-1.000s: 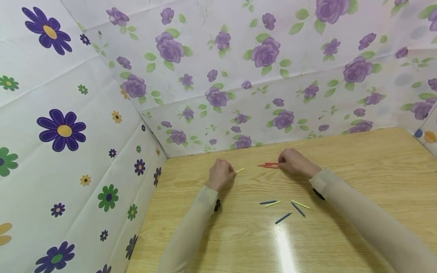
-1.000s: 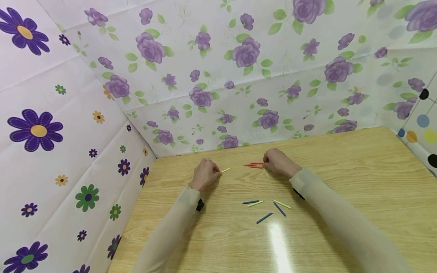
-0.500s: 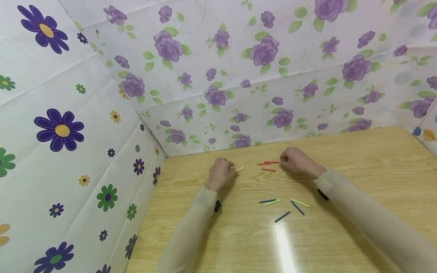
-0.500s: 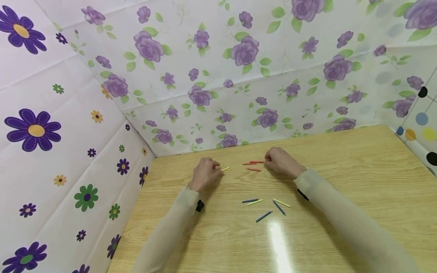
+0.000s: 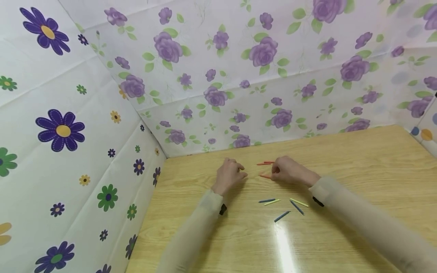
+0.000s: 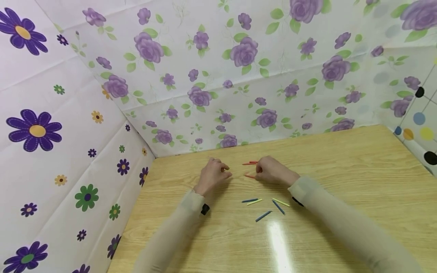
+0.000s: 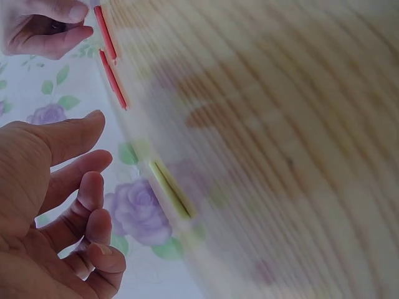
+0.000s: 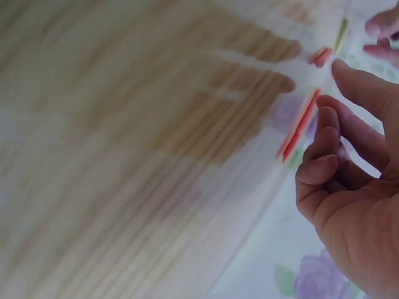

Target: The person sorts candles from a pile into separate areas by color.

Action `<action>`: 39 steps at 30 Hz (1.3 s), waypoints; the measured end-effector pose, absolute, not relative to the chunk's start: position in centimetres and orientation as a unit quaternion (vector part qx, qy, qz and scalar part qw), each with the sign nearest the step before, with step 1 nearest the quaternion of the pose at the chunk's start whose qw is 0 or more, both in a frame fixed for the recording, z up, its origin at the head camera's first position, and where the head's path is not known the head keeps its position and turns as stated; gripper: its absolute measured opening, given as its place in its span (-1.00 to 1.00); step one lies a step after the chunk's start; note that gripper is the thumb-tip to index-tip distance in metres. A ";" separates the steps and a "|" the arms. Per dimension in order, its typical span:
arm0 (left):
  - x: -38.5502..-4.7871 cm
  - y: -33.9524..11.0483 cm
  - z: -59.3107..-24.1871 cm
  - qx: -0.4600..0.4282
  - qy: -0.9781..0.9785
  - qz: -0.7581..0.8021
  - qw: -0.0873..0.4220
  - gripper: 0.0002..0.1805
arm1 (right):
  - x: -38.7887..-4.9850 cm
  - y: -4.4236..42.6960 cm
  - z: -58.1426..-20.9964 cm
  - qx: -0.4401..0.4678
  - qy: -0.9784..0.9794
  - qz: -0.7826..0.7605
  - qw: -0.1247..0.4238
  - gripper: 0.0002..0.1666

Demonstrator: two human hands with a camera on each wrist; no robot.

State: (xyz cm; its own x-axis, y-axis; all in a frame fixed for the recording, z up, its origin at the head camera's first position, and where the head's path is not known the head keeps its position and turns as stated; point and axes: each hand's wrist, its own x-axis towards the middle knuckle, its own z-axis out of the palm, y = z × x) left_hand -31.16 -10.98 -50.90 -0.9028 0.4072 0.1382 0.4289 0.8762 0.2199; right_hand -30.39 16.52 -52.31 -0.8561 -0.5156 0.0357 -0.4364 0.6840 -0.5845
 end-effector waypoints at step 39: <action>-30.7 -10.9 -51.3 -0.220 -0.966 -0.127 0.056 -0.76 | -32.9 17.4 -53.3 -0.240 0.925 -0.294 0.028 -0.81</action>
